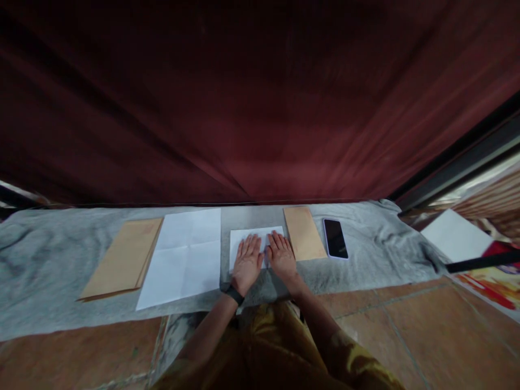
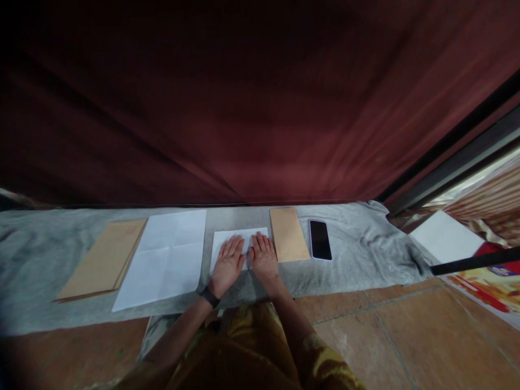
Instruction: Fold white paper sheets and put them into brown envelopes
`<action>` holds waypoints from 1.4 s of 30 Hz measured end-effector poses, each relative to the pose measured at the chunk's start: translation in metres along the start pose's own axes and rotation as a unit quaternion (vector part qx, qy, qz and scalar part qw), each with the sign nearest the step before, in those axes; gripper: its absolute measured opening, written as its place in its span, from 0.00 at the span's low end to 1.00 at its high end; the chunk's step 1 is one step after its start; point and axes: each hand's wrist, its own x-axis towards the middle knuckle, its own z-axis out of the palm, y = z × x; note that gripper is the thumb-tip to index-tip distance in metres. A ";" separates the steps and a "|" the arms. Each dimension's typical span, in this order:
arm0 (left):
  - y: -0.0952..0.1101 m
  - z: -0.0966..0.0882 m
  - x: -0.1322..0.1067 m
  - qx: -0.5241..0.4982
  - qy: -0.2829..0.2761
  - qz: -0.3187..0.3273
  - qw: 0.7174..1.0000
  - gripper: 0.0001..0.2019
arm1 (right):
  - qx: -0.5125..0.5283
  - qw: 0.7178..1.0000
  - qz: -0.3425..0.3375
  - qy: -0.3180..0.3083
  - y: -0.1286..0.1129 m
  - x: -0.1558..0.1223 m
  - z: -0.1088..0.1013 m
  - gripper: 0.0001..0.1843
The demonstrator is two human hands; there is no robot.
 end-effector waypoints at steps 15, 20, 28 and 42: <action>0.007 -0.008 -0.022 0.007 -0.035 0.029 0.999 0.26 | 0.040 0.993 -0.086 -0.071 -0.002 -0.018 -0.017 0.26; 0.004 -0.015 -0.027 -0.001 -0.040 0.032 0.999 0.26 | 0.033 0.993 -0.092 -0.073 -0.001 -0.040 -0.028 0.25; -0.014 -0.027 0.010 -0.020 -0.076 0.013 0.997 0.24 | 0.022 0.987 -0.128 -0.100 -0.009 -0.062 -0.050 0.23; -0.027 -0.032 0.106 -0.114 -0.117 -0.065 0.984 0.12 | 0.074 0.983 -0.123 -0.117 -0.015 -0.059 -0.060 0.23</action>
